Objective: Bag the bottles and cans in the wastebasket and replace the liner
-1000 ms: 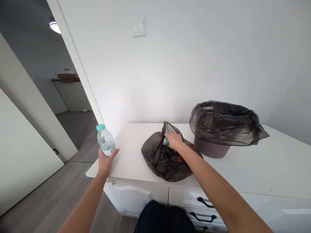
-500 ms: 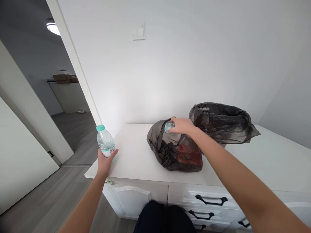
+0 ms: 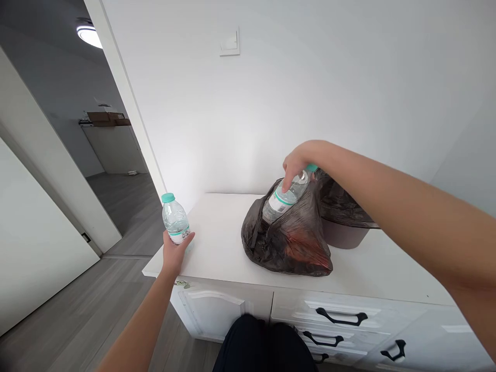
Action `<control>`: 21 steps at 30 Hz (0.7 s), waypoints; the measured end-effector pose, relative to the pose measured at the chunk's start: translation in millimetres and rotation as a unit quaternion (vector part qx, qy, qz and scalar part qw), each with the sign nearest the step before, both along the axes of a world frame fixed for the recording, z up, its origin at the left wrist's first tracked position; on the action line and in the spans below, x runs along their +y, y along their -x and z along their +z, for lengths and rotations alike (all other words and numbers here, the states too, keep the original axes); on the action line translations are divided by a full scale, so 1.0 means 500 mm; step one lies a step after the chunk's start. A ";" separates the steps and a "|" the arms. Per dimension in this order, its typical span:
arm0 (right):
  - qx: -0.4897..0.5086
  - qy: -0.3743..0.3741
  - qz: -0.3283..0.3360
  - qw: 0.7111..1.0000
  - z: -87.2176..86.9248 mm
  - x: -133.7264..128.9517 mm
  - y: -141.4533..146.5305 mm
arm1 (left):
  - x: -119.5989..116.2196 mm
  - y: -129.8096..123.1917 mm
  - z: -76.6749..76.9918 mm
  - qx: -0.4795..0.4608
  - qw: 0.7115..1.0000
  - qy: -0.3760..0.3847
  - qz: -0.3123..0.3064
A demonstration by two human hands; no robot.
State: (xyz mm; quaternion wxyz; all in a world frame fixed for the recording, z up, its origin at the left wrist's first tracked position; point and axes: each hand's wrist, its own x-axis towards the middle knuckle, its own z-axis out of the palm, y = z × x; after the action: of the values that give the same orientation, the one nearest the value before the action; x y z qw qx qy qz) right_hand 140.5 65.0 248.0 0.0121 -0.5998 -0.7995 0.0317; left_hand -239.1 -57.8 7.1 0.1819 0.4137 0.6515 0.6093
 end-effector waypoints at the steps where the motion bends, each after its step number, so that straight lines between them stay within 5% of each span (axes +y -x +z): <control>1: -0.033 0.043 -0.004 0.999 0.021 0.002 0.001 | -0.001 0.000 0.001 0.000 1.000 0.000 0.001; 3: -0.072 0.084 0.008 0.994 0.056 0.005 0.001 | -0.003 -0.002 0.003 -0.003 1.000 0.000 0.002; 7: -0.047 0.029 0.075 0.996 0.077 0.012 0.020 | -0.010 -0.007 0.011 -0.013 1.000 0.001 -0.006; 10: -0.035 -0.026 0.137 0.990 0.039 0.030 0.093 | -0.014 -0.009 0.015 -0.012 1.000 0.001 -0.008; 16: -0.102 -0.123 0.250 0.955 -0.084 0.027 0.363 | -0.023 -0.011 0.026 -0.006 1.000 0.016 -0.005; 21: -0.171 -0.118 0.340 0.917 -0.105 -0.026 0.512 | -0.027 -0.007 0.023 -0.010 1.000 0.010 -0.004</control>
State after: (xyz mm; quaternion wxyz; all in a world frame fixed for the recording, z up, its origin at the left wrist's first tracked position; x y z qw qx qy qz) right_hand -115.3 52.0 195.5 -0.0659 -0.2821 -0.9430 -0.1638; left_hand -235.6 -71.3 18.5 0.1951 0.4086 0.6541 0.6060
